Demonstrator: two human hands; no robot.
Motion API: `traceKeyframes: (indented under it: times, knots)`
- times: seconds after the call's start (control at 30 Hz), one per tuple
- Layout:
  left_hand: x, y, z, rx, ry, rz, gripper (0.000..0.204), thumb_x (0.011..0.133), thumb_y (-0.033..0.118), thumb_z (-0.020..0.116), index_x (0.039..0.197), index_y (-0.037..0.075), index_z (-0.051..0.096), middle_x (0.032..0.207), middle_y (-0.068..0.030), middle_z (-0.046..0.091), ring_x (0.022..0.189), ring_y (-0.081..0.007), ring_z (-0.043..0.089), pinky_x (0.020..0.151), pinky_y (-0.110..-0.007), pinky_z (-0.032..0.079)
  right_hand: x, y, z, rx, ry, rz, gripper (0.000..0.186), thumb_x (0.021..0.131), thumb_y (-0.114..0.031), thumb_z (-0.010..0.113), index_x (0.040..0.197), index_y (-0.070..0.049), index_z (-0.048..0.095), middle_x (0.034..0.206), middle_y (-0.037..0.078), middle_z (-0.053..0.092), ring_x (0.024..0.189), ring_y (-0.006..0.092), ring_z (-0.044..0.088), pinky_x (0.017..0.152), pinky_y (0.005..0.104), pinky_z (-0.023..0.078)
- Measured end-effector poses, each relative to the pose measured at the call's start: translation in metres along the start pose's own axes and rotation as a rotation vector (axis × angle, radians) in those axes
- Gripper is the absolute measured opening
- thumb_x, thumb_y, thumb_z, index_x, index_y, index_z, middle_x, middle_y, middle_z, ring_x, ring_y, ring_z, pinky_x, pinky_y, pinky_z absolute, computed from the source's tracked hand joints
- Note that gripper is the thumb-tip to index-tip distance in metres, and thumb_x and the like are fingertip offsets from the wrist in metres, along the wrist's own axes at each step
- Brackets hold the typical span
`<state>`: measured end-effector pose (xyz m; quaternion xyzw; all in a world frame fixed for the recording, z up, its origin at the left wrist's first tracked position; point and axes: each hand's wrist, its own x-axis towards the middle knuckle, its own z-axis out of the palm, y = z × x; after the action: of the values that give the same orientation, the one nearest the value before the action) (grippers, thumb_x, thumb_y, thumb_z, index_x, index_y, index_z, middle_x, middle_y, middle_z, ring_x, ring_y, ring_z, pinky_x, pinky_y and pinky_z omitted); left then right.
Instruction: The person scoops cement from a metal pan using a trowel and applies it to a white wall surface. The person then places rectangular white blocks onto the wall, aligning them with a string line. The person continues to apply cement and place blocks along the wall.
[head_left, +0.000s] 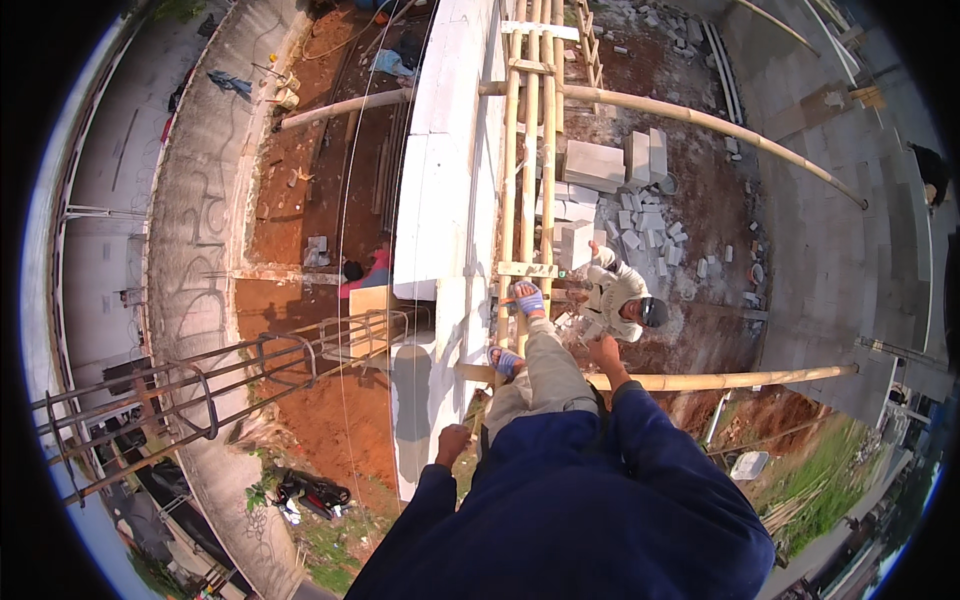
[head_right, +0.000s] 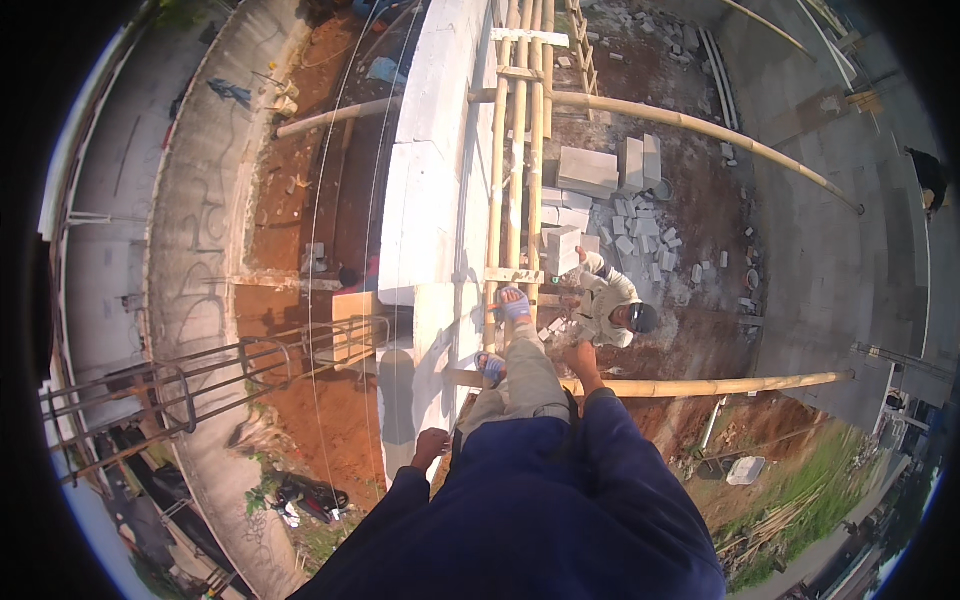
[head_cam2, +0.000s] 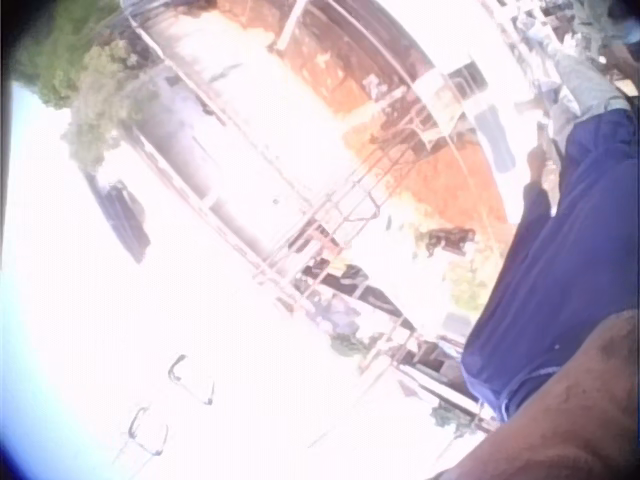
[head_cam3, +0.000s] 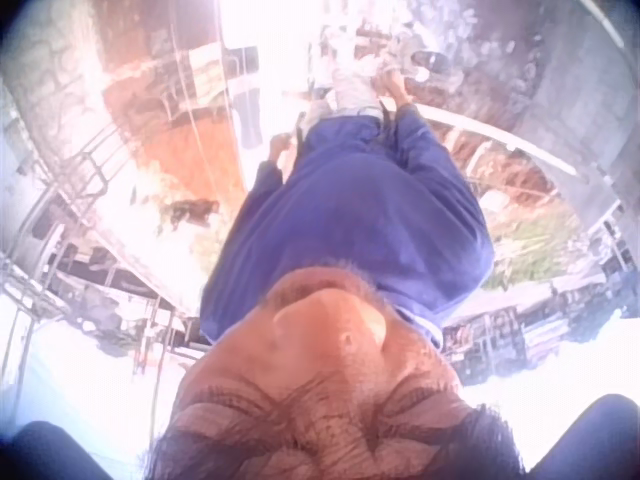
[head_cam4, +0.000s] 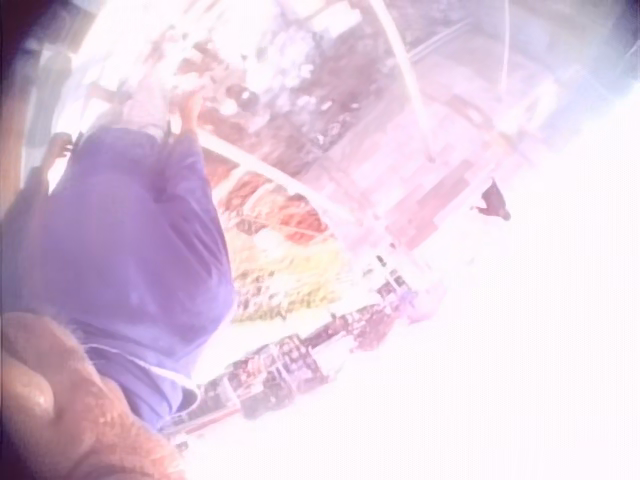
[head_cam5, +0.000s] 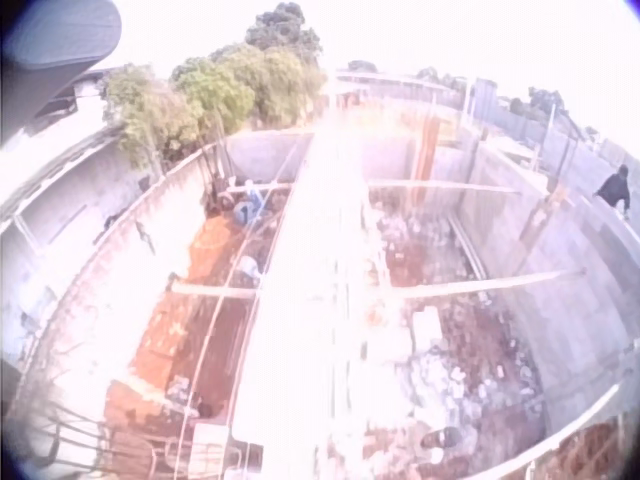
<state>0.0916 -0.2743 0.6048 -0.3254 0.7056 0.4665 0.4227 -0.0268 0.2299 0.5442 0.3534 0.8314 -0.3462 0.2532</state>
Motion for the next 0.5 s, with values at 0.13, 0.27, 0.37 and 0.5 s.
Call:
traceKeyframes:
  times: [0.13,0.27,0.37,0.5]
  knots:
    - [0.003,0.042,0.018,0.228,0.001,0.1,0.026,0.091,0.025,0.073,0.097,0.001,0.079,0.079,-0.0137,0.078,0.073,-0.024,0.078,0.069,-0.039,0.061,0.042,-0.01,0.01,-0.007,-0.053,-0.024,0.046,0.088,-0.026,0.069,0.121,0.005,0.071,0.114,0.033,0.074,0.112,0.0491,0.071,0.096,0.0538,0.057]
    - [0.025,0.123,0.058,0.424,-0.154,0.095,0.043,0.095,0.041,0.067,0.1,0.0,0.079,0.095,-0.022,0.079,0.097,-0.0382,0.076,0.088,-0.047,0.057,0.073,-0.047,0.025,0.043,-0.034,0.017,0.061,0.088,-0.033,0.073,0.137,0.003,0.061,0.116,0.032,0.075,0.114,0.047,0.072,0.097,0.0529,0.058]
    - [0.048,0.159,0.12,0.539,-0.153,0.228,0.069,0.101,0.052,0.068,0.138,-0.005,0.06,0.12,-0.028,0.072,0.113,-0.0441,0.071,0.094,-0.05,0.056,0.117,-0.057,0.056,-0.027,-0.089,0.146,0.078,0.087,-0.04,0.077,0.148,0.0,0.05,0.126,0.029,0.072,0.121,0.0463,0.069,0.102,0.053,0.056]
    - [0.097,0.19,0.21,0.513,-0.007,0.227,0.079,0.101,0.051,0.07,0.149,-0.007,0.047,0.15,-0.0359,0.052,0.136,-0.047,0.057,0.109,-0.051,0.048,0.223,-0.043,0.135,-0.033,0.089,0.218,0.08,0.089,-0.043,0.076,0.151,-0.004,0.044,0.14,0.027,0.063,0.129,0.0481,0.063,0.106,0.0542,0.054]
